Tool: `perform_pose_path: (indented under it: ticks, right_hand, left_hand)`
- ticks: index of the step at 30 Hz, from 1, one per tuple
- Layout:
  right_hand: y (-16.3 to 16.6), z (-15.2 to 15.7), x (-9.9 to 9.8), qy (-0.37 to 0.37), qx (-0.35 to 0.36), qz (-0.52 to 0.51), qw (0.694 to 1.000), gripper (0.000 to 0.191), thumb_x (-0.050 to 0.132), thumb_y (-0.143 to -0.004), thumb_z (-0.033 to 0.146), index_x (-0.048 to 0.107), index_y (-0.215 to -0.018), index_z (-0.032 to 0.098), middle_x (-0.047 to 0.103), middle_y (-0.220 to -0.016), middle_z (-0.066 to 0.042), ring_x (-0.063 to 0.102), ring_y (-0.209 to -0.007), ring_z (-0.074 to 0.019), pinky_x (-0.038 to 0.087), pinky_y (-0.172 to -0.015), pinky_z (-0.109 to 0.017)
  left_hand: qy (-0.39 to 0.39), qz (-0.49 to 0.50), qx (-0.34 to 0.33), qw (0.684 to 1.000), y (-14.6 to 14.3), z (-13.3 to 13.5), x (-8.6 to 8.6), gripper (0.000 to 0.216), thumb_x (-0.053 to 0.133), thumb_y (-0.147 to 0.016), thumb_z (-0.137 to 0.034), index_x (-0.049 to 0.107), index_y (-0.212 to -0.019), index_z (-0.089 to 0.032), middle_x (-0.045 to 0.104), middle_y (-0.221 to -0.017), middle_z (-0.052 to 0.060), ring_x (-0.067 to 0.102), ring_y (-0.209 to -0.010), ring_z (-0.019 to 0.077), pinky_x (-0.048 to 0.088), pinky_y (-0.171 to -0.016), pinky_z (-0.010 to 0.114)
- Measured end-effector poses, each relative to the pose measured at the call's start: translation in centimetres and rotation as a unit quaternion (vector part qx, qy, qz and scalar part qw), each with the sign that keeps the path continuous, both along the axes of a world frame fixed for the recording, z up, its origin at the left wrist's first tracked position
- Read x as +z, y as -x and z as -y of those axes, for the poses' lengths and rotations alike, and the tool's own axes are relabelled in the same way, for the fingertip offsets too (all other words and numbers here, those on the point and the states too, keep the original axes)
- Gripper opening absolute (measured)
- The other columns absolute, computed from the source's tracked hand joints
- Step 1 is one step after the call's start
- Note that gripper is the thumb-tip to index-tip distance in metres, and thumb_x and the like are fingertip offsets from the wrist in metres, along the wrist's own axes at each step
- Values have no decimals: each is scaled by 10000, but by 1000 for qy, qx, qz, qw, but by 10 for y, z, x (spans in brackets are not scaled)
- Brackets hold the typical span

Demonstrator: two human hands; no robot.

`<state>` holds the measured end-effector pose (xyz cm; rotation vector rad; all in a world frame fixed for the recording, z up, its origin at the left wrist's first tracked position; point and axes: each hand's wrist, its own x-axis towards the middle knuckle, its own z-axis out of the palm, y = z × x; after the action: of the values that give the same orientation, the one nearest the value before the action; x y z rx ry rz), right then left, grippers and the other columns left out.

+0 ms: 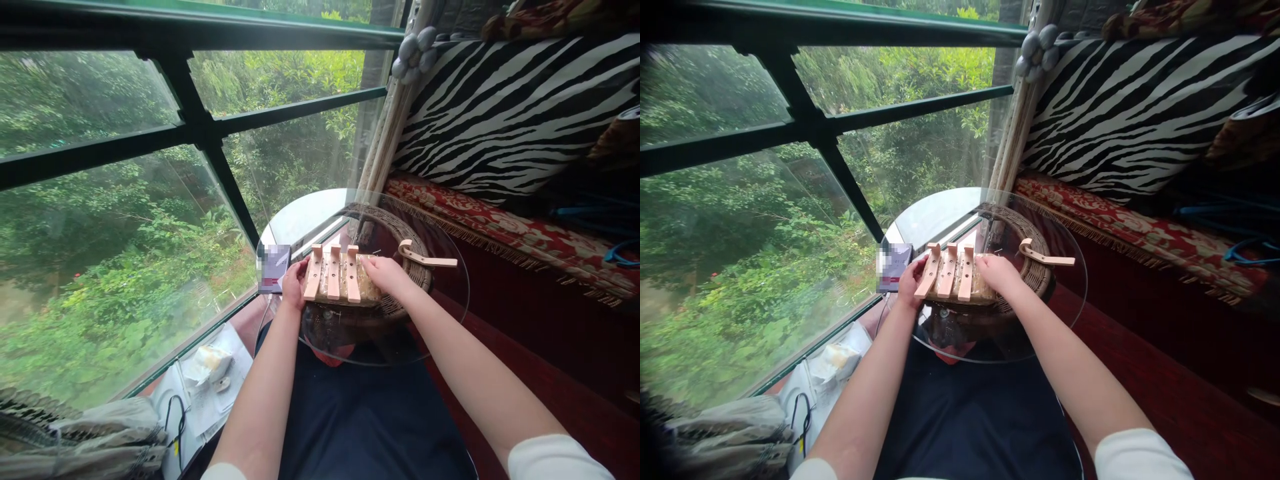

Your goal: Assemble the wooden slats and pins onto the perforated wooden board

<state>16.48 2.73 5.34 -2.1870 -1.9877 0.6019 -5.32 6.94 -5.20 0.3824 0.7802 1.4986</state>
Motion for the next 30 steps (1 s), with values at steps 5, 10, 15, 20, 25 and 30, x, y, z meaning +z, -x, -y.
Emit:
perform_pose_path:
  ticks: [5,10,15,20,25,30]
  right_hand:
    - [-46,-27,-29,14,-154,85,984,465,360,-889,452,665,-997,118,678,-948,-156,626,-893,-249,421,-689,-289]
    - [-58,-36,-56,64,-175,87,979,579,362,-868,541,661,-1025,71,659,-974,-209,633,-923,-275,457,-716,-327]
    - [-57,-37,-62,60,-183,77,978,477,400,-859,459,658,-1048,106,656,-1033,-189,604,-1012,-297,460,-769,-359]
    - [-59,-32,-61,48,-175,70,981,381,409,-854,350,661,-1023,120,665,-1019,-176,602,-1029,-277,449,-803,-346]
    - [-54,-24,-60,22,-196,55,979,351,451,-826,315,627,-1043,101,658,-1012,-195,608,-1005,-296,445,-806,-367]
    - [-52,-20,-57,-18,-215,-18,976,237,494,-784,222,627,-939,103,657,-962,-199,611,-958,-298,441,-806,-387]
  left_hand:
    - [-2,6,-3,1000,0,-2,-3,84,615,-732,-204,659,-720,-133,727,-924,90,613,-1080,227,427,-1011,381]
    - [-3,16,-1,1000,-1,-4,-5,77,626,-725,-189,659,-706,-123,731,-902,86,650,-992,209,449,-985,368]
    - [-14,11,-1,1000,-1,-3,-4,100,601,-747,-184,667,-712,-118,732,-879,88,648,-998,208,433,-1000,373]
    - [-13,15,-7,1000,-1,-2,-4,97,599,-753,-174,677,-751,-117,731,-901,92,642,-1016,212,427,-1006,370]
    - [-12,19,-11,1000,0,-3,-6,103,594,-755,-175,679,-759,-118,731,-907,90,642,-1016,211,423,-1009,376]
    - [-10,23,-10,1000,-1,-3,-5,97,598,-746,-168,677,-759,-113,729,-905,98,633,-1037,220,425,-1007,378]
